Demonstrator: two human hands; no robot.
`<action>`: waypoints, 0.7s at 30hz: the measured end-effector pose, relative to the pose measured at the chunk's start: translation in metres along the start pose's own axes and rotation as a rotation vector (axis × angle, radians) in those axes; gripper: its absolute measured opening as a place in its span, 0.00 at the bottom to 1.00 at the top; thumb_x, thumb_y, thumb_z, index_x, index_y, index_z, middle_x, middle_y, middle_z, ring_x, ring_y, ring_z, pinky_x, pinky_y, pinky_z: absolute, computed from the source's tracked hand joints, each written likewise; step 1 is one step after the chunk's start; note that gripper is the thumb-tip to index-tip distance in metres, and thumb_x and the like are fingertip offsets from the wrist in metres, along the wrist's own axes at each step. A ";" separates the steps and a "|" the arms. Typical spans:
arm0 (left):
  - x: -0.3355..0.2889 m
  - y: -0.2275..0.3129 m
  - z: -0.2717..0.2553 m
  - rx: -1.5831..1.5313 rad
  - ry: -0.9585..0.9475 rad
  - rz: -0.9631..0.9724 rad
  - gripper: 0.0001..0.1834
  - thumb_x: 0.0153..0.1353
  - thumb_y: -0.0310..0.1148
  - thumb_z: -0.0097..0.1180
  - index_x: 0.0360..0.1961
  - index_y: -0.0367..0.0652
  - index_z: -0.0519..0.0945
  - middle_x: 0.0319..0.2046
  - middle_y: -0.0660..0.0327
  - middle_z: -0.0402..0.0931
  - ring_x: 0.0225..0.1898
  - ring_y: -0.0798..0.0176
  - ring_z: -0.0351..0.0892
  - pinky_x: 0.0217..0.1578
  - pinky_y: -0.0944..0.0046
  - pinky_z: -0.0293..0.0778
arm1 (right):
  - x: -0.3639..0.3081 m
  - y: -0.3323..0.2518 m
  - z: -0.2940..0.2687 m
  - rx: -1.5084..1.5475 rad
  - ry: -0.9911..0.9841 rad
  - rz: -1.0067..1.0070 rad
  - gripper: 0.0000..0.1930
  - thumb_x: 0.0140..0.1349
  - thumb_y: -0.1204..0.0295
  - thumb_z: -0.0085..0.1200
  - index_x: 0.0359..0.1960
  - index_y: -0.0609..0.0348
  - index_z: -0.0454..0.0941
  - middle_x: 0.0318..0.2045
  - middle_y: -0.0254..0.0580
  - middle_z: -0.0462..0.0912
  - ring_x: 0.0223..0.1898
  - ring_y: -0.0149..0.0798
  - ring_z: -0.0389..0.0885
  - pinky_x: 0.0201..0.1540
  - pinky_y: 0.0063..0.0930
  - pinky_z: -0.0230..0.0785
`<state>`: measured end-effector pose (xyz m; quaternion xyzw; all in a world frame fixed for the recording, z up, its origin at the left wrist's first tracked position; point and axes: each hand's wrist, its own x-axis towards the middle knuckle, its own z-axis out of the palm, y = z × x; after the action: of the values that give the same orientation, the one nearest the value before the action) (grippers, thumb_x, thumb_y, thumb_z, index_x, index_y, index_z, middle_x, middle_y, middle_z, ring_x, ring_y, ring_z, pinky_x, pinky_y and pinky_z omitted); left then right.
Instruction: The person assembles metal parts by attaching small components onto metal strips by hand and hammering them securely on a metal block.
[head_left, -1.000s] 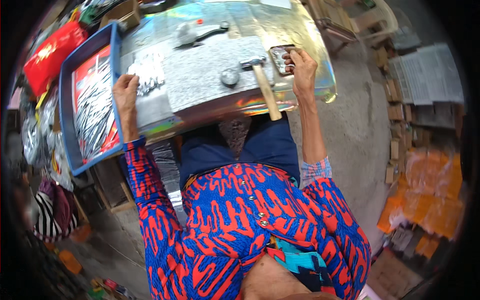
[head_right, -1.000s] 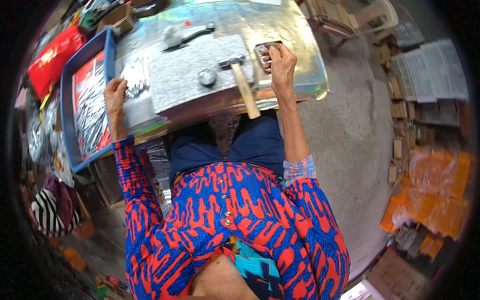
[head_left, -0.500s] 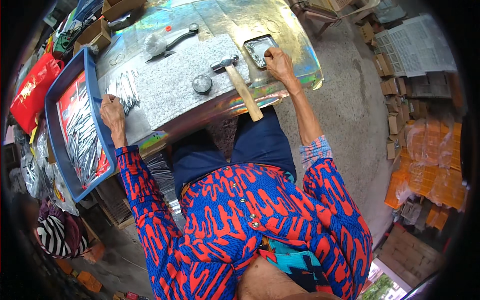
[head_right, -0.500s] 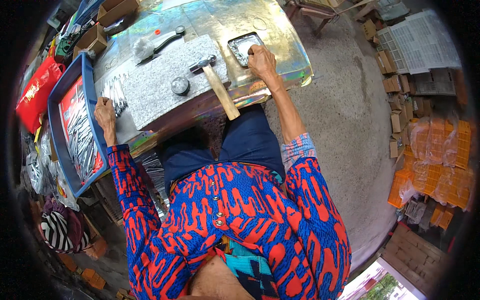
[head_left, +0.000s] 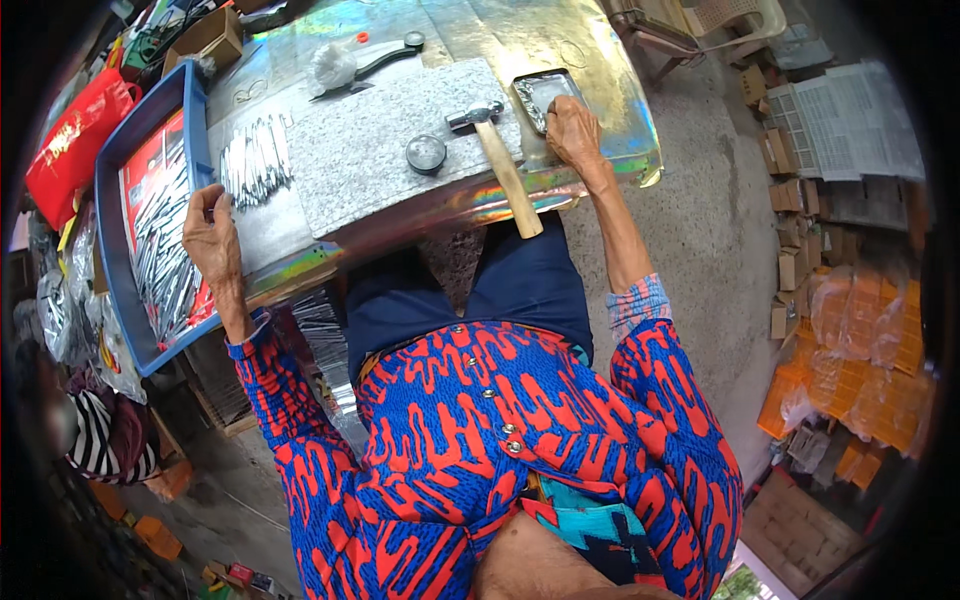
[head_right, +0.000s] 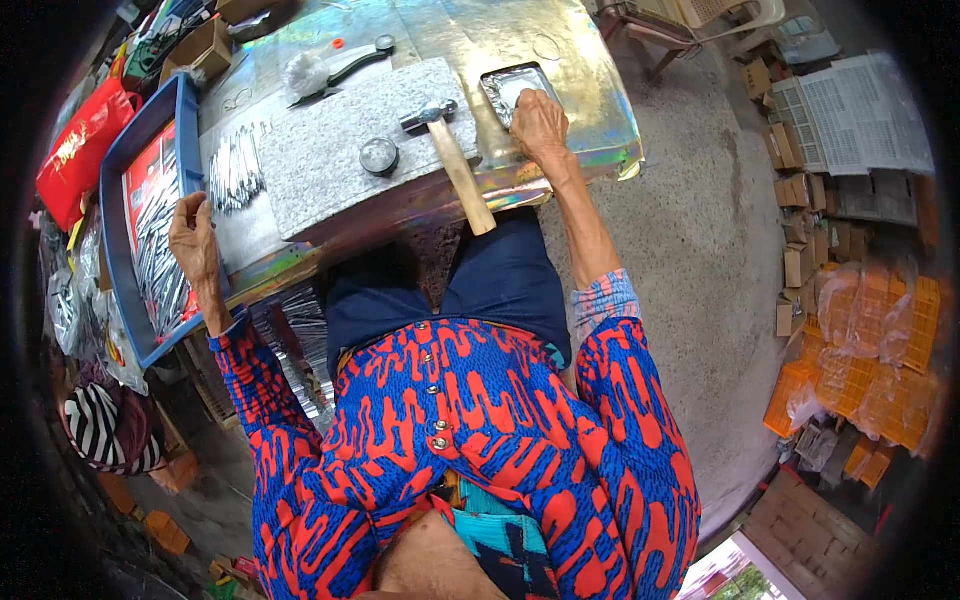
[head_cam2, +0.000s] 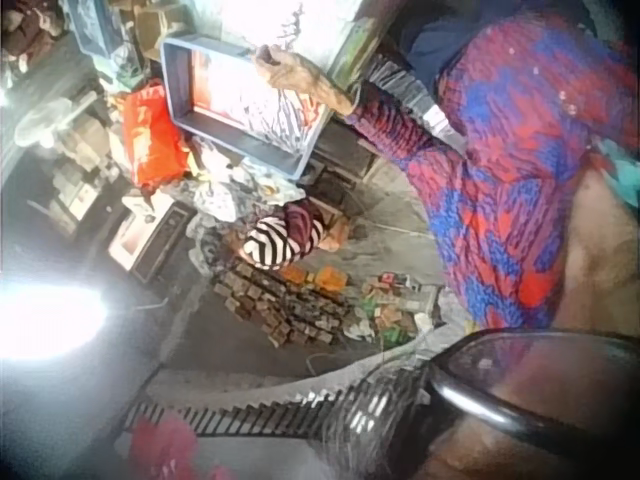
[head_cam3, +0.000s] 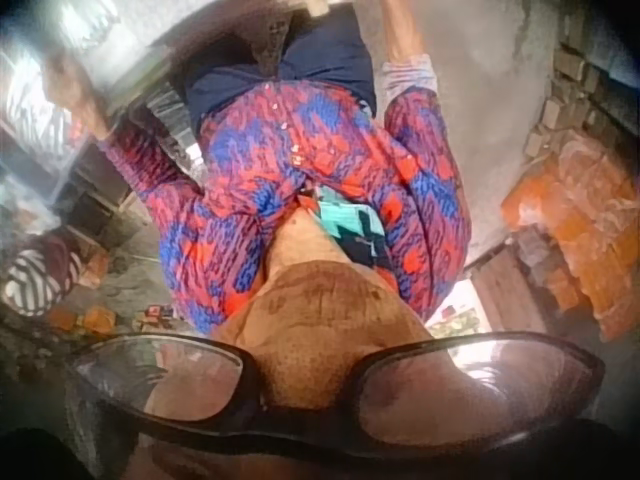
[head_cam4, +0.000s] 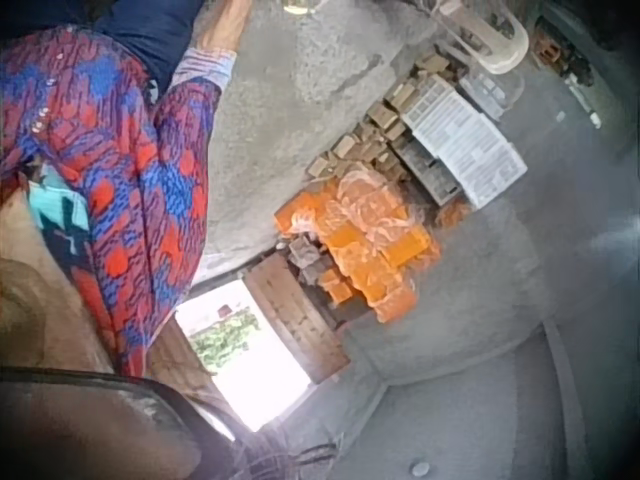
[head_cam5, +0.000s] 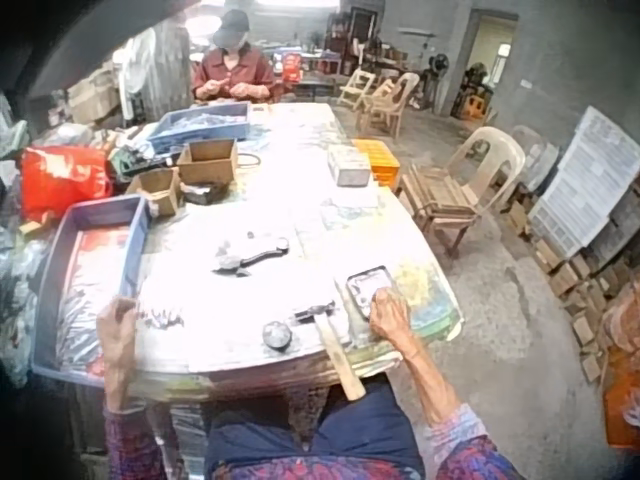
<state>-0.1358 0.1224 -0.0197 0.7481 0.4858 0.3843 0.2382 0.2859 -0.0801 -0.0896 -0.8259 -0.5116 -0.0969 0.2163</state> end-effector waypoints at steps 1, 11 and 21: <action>-0.003 -0.002 -0.005 -0.029 0.005 0.015 0.07 0.55 0.27 0.51 0.33 0.33 0.76 0.23 0.65 0.72 0.25 0.74 0.65 0.27 0.72 0.65 | 0.000 0.000 0.003 0.005 -0.003 -0.006 0.06 0.47 0.75 0.47 0.21 0.68 0.71 0.24 0.59 0.74 0.26 0.56 0.75 0.29 0.44 0.69; -0.016 -0.038 -0.068 0.119 0.071 -0.009 0.08 0.55 0.27 0.51 0.34 0.33 0.76 0.24 0.63 0.73 0.24 0.74 0.67 0.26 0.72 0.65 | 0.013 0.010 0.013 -0.085 -0.026 -0.111 0.08 0.51 0.72 0.42 0.25 0.67 0.67 0.22 0.60 0.73 0.25 0.59 0.74 0.29 0.47 0.66; -0.023 -0.111 -0.112 0.315 -0.018 -0.130 0.08 0.52 0.27 0.53 0.32 0.33 0.75 0.24 0.59 0.75 0.27 0.68 0.71 0.31 0.68 0.68 | 0.026 0.009 0.000 0.834 -0.189 0.376 0.10 0.53 0.71 0.46 0.23 0.69 0.68 0.19 0.39 0.73 0.18 0.27 0.69 0.19 0.25 0.64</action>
<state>-0.2913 0.1453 -0.0424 0.7464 0.5853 0.2806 0.1467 0.3057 -0.0623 -0.0822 -0.7520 -0.3658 0.2335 0.4962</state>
